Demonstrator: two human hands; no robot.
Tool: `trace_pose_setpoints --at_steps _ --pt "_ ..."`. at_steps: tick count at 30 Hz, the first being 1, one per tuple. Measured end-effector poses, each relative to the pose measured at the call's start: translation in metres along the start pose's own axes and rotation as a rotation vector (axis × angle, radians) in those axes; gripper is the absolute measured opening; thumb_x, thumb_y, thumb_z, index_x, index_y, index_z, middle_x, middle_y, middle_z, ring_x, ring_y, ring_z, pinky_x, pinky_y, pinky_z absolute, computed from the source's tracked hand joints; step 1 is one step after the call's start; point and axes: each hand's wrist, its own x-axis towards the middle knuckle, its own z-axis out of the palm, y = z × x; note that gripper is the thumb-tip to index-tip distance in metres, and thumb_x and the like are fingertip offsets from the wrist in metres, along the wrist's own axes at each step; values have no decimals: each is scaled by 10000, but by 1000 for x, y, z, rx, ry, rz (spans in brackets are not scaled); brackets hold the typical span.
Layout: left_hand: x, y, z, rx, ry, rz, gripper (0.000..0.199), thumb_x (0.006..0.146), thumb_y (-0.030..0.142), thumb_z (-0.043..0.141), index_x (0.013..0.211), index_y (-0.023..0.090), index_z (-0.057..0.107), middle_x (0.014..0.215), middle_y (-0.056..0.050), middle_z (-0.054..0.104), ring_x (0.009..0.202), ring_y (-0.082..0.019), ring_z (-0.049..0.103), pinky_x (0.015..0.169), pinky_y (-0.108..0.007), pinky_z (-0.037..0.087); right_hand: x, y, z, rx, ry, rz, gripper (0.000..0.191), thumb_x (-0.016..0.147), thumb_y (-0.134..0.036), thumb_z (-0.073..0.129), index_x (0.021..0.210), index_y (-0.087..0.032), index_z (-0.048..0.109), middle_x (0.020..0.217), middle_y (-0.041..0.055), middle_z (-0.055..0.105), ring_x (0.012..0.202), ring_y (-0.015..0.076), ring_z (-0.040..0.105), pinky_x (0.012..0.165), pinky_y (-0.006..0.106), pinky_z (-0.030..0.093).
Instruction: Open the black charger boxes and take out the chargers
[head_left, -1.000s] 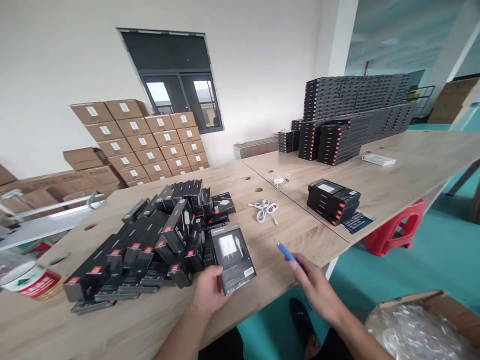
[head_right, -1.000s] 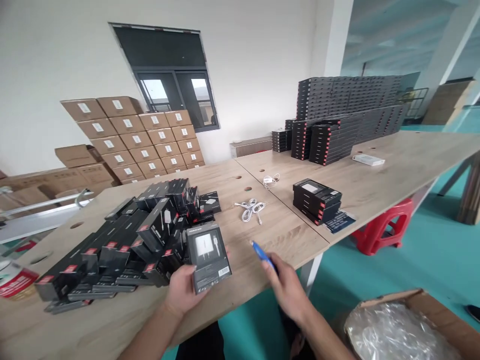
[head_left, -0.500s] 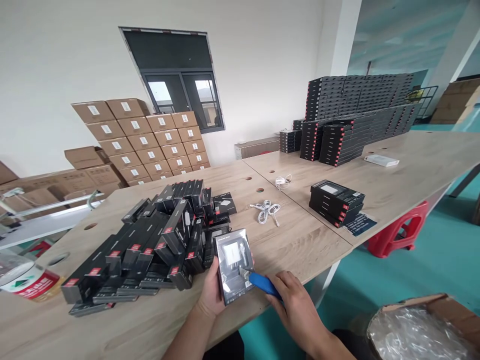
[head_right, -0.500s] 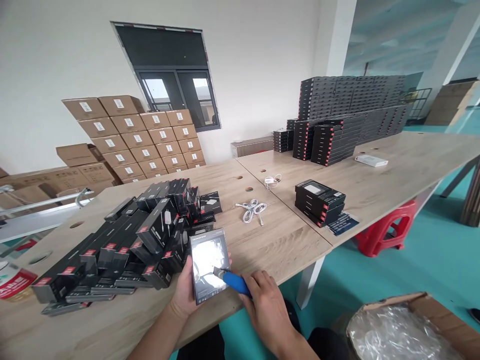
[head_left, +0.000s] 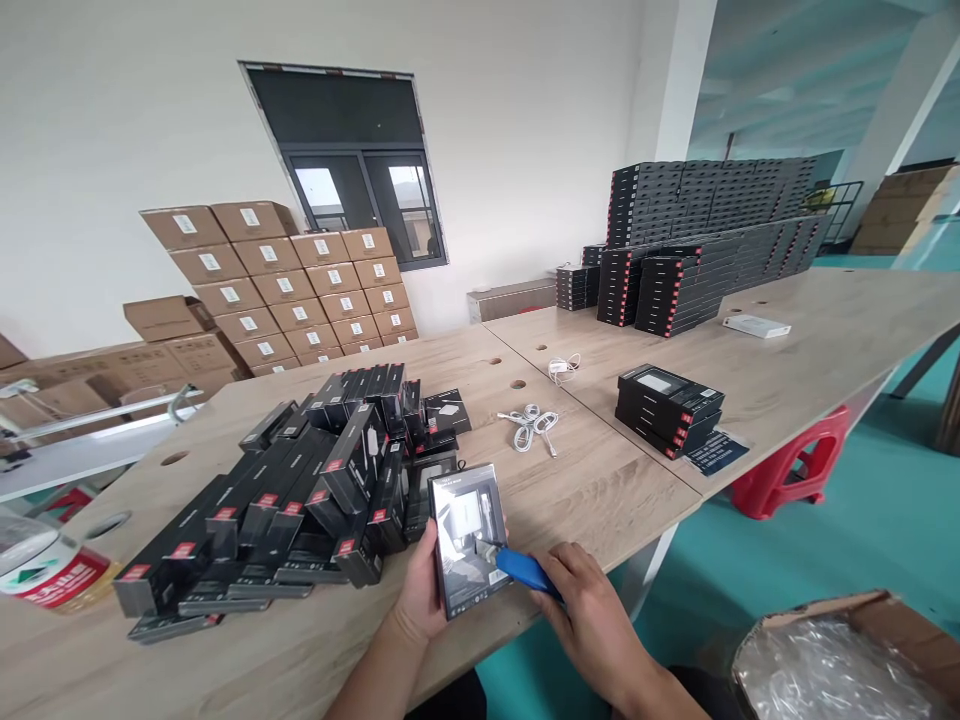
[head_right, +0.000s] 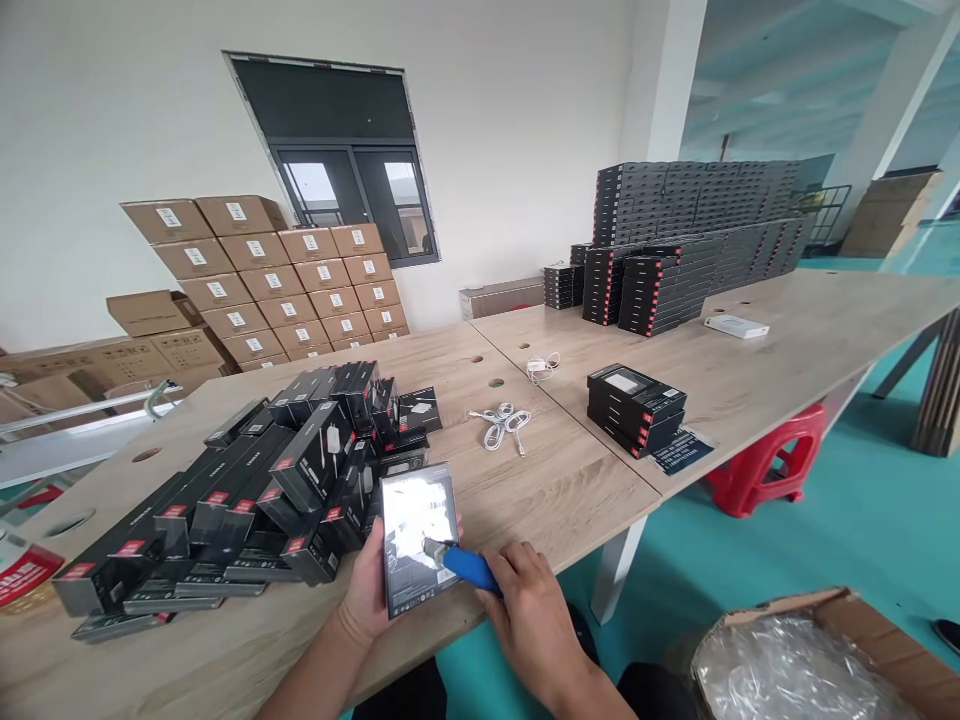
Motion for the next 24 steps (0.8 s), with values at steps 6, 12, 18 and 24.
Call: trace_pose_setpoints --at_steps 6,12,18,24 --pt "2 -1 -2 -37 -23 -8 658 931 607 551 1341 100 645 1256 -197 719 1269 -381 611 1161 -551 374 -3 3 -2 -26 -2 -21 340 966 -171 595 1296 -249 577 1061 80 634 949 270 616 821 440 570" --pt "1 -1 0 -33 9 -4 640 936 594 551 1333 103 652 1235 -194 729 1244 -382 630 1157 -561 379 -2 0 -6 -66 0 -13 334 938 -142 623 1255 -243 600 1053 83 643 943 276 624 822 446 573" --pt "0 -1 -5 4 119 -47 633 966 566 510 1332 65 638 1191 -202 745 1196 -367 665 1122 -522 430 2 1 -5 -77 31 -36 328 975 -175 580 1297 -239 573 1053 90 633 931 269 609 804 444 565" --pt "0 2 0 7 233 -89 690 960 638 469 1271 55 667 1143 -195 763 1103 -343 716 1063 -478 489 11 2 -10 -115 47 -110 319 998 -208 540 1317 -210 547 1076 108 620 936 283 581 788 449 529"
